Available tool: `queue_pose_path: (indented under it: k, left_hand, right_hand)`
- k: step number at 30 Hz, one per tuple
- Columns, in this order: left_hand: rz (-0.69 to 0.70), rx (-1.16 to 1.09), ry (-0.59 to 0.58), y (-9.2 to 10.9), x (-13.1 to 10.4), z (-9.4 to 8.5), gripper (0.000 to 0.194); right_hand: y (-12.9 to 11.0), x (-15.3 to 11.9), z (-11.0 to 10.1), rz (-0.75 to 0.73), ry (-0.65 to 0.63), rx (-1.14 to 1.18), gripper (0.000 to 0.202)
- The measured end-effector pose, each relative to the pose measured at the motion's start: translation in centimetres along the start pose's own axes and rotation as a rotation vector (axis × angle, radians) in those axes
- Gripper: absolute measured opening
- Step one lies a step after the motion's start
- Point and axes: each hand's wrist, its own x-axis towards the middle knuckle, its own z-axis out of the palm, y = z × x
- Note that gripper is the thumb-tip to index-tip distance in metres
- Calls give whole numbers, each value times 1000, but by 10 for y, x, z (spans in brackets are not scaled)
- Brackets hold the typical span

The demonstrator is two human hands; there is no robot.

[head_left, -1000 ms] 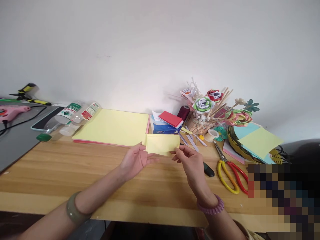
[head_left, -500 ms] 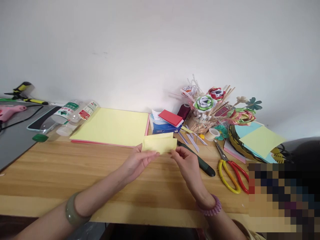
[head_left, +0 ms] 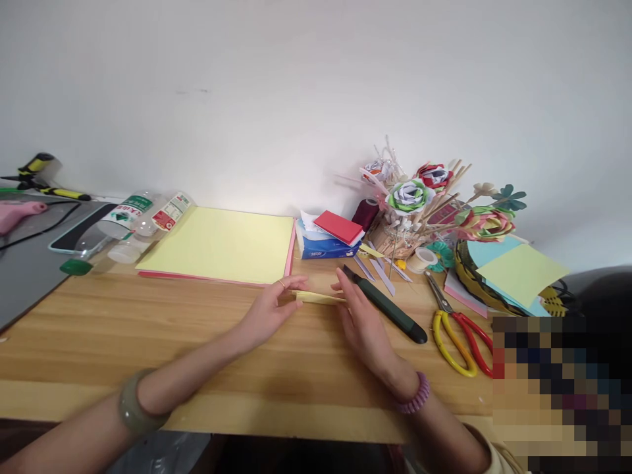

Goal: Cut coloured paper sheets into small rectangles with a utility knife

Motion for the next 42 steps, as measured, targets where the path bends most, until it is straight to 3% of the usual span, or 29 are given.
queue_pose_path:
  k: [6, 13, 17, 24, 30, 35, 38, 42]
  left_hand:
    - [159, 265, -78, -6, 5, 8, 39]
    - [155, 306, -130, -3, 20, 17, 28]
    - [100, 284, -172, 3, 20, 16, 22]
    - [-19, 177, -122, 22, 18, 13, 24]
    - [-153, 82, -296, 27, 20, 0, 28]
    - [-175, 130, -450, 34, 30, -11, 27]
    - [-12, 276, -332, 48, 51, -18, 22]
    - [357, 410, 181, 64, 86, -27, 23]
  right_hand:
    - [7, -3, 13, -4, -5, -85, 60]
    - [8, 4, 16, -29, -46, -96, 48]
    - [4, 8, 6, -14, -120, -38, 37]
    - [-21, 17, -14, 140, -184, 164, 23]
    - [-18, 24, -34, 202, -407, 320, 37]
    - [-13, 38, -50, 149, -502, 223, 43]
    - [-15, 59, -61, 122, -383, 33, 33]
    - [-13, 96, -66, 115, -50, -301, 35]
